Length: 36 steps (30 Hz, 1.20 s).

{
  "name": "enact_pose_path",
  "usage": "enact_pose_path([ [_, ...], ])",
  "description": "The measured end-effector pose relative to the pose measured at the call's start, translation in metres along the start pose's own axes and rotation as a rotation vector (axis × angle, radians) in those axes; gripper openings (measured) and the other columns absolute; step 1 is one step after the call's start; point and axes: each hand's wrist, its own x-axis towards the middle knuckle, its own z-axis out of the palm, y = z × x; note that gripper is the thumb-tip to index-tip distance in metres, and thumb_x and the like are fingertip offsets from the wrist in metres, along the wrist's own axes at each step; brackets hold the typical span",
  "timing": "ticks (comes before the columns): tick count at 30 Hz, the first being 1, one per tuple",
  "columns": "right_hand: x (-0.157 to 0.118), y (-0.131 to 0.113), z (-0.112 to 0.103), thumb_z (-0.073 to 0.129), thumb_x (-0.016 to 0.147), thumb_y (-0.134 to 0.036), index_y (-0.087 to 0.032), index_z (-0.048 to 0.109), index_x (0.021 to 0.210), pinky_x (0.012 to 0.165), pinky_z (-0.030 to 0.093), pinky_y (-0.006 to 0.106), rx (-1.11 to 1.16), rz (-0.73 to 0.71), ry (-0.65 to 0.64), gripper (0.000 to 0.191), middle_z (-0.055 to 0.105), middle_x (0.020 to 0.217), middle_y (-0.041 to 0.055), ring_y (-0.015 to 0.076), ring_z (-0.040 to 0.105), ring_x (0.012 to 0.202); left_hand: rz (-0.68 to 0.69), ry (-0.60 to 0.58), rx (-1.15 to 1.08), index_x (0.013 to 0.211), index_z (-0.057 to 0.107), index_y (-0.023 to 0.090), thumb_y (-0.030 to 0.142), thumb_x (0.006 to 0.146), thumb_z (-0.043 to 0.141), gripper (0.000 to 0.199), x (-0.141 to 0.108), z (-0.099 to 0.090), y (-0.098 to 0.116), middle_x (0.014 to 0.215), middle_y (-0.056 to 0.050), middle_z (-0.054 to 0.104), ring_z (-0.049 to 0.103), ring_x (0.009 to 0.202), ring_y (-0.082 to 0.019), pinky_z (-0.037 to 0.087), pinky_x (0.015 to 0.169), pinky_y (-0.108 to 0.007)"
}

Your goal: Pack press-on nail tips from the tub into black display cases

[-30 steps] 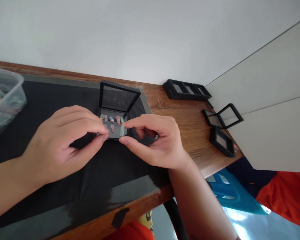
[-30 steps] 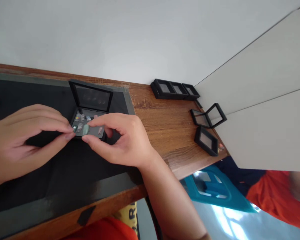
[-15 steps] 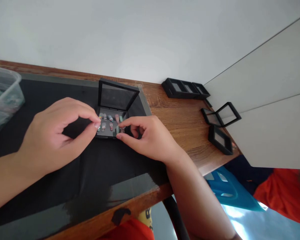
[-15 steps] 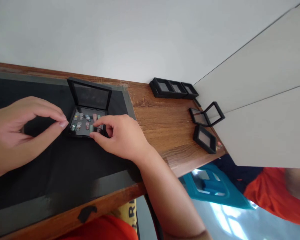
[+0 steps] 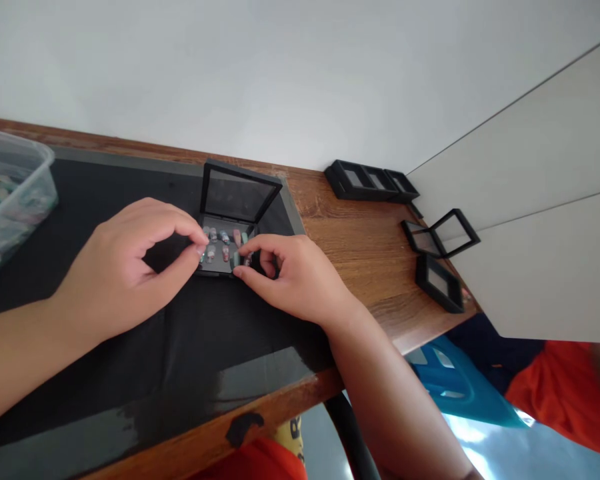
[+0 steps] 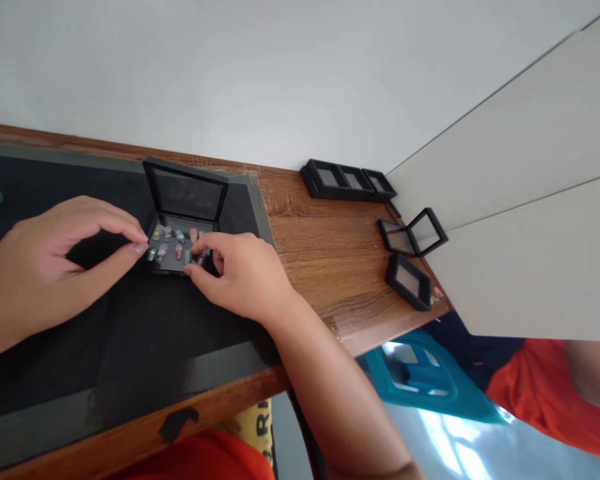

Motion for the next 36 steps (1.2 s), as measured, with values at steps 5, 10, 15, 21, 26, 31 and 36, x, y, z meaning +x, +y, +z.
enact_pose_path([
  [5,0.0000,0.0002,0.0001,0.083,0.093,-0.028,-0.020,0.085,0.106,0.064,0.030,0.028,0.000,-0.006,0.006,0.015,0.056,0.062,-0.0073,0.0105,0.049,0.061,0.023,-0.005,0.000,0.101,0.070,0.035,0.026,0.104,0.059,0.014,0.0013,0.0001,0.0001,0.099,0.007,0.079,0.076,0.095,-0.017,0.059,0.092,-0.035],
  [10,0.0001,0.0012,0.0011,0.083,0.094,-0.026,-0.021,0.086,0.113,0.064,0.030,0.028,0.006,-0.021,0.008,0.020,0.056,0.063,-0.0076,0.0103,0.049,0.060,0.047,-0.010,-0.020,0.100,0.070,0.034,0.024,0.102,0.062,0.013,0.0028,-0.0003,-0.0001,0.099,0.006,0.080,0.077,0.094,-0.019,0.061,0.092,-0.036],
  [15,-0.0017,0.0027,0.0034,0.078,0.096,-0.019,-0.023,0.088,0.118,0.065,0.032,0.027,0.019,-0.084,0.004,0.024,0.058,0.063,-0.0079,0.0093,0.049,0.059,0.136,-0.031,0.017,0.100,0.069,0.032,0.019,0.102,0.062,0.015,0.0031,0.0009,0.0009,0.097,0.003,0.080,0.076,0.092,-0.019,0.060,0.089,-0.035],
  [21,-0.0008,0.0031,0.0043,0.076,0.097,-0.021,-0.023,0.088,0.116,0.065,0.032,0.027,0.010,-0.082,0.000,0.022,0.059,0.063,-0.0074,0.0096,0.049,0.059,0.131,-0.053,0.021,0.100,0.067,0.033,0.020,0.102,0.060,0.016,0.0023,0.0018,0.0017,0.097,0.004,0.080,0.076,0.092,-0.020,0.059,0.089,-0.035],
  [26,-0.0014,0.0018,0.0055,0.076,0.097,-0.022,-0.021,0.086,0.114,0.064,0.031,0.028,0.003,-0.073,0.000,0.021,0.057,0.062,-0.0080,0.0097,0.048,0.058,0.129,-0.061,0.027,0.101,0.067,0.033,0.019,0.103,0.059,0.016,0.0017,0.0014,-0.0006,0.097,0.004,0.080,0.075,0.091,-0.019,0.059,0.087,-0.034],
  [31,-0.0009,-0.0003,0.0072,0.072,0.098,-0.019,-0.023,0.087,0.115,0.066,0.032,0.028,0.009,-0.085,0.000,0.023,0.056,0.061,-0.0079,0.0105,0.049,0.059,0.129,-0.049,0.038,0.101,0.067,0.034,0.020,0.103,0.059,0.016,0.0007,0.0021,-0.0024,0.097,0.004,0.080,0.076,0.092,-0.019,0.059,0.088,-0.035],
  [36,0.0013,-0.0028,0.0079,0.074,0.099,-0.023,-0.022,0.086,0.118,0.067,0.031,0.029,-0.025,-0.049,-0.018,0.022,0.054,0.061,-0.0081,0.0107,0.049,0.059,0.107,-0.061,0.039,0.100,0.067,0.035,0.021,0.104,0.058,0.017,-0.0001,0.0018,-0.0037,0.097,0.006,0.080,0.075,0.091,-0.017,0.058,0.086,-0.033],
])
